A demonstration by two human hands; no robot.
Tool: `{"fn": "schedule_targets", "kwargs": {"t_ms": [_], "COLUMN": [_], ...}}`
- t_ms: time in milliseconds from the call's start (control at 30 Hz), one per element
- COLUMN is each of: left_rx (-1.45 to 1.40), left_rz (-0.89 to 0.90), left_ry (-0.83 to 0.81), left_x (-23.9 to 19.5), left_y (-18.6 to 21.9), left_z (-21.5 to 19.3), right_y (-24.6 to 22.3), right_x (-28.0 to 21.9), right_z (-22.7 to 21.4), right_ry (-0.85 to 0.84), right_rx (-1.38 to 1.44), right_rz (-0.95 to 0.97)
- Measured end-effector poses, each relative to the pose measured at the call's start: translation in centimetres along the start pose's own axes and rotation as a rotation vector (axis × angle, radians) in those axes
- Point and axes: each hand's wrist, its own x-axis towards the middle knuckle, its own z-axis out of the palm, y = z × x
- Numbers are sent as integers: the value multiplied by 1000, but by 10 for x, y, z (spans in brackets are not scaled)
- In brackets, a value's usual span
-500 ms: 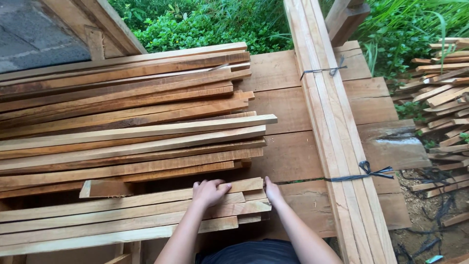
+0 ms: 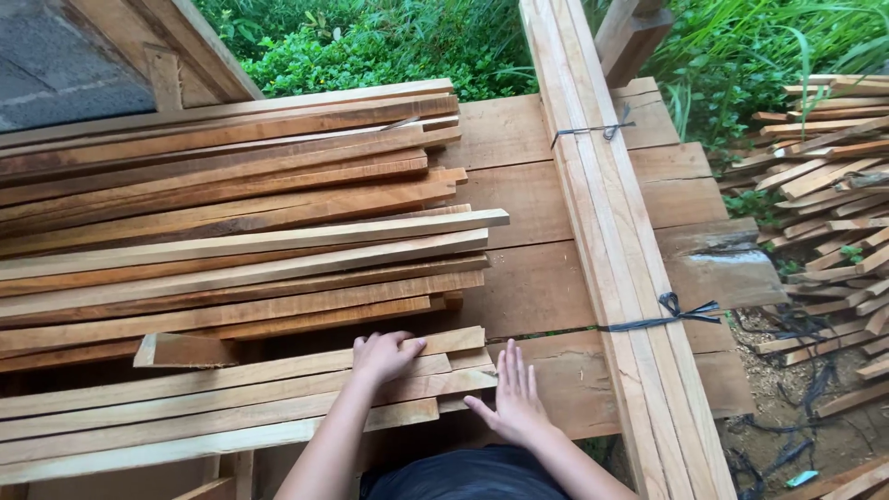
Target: The person arranges several thin wooden planks on a wooden workbench, aligning them into a neat stack. They then use a black strap to tie the planks together, wrapping it around the stack and securing it with a knot.
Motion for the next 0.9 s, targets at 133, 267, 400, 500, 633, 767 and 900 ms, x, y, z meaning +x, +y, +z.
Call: {"fn": "schedule_targets", "kwargs": {"t_ms": [133,267,400,500,633,767,900], "left_rx": [21,30,9,-6,1,-11,2], "left_rz": [2,-8,20,20,-1,30,40], "left_ry": [-6,-11,43,35,37,56,81], "left_x": [3,3,9,-1,3,1,3], "left_y": [2,3,-9,-1,-4,-3,-2], "left_z": [0,3,17,3,7,2,9], "right_y": [-23,-19,13,72,79,72,33], "right_x": [-5,0,31,99,144,164,134], "right_z": [-20,-3,36,72,87,110,66], "right_ry": [-96,207,237,135,-28,-19,-62], "right_rx": [-107,-218,169,1304,1423,1507,1405], "right_rz": [60,-172,-20,375,406,295,531]}}
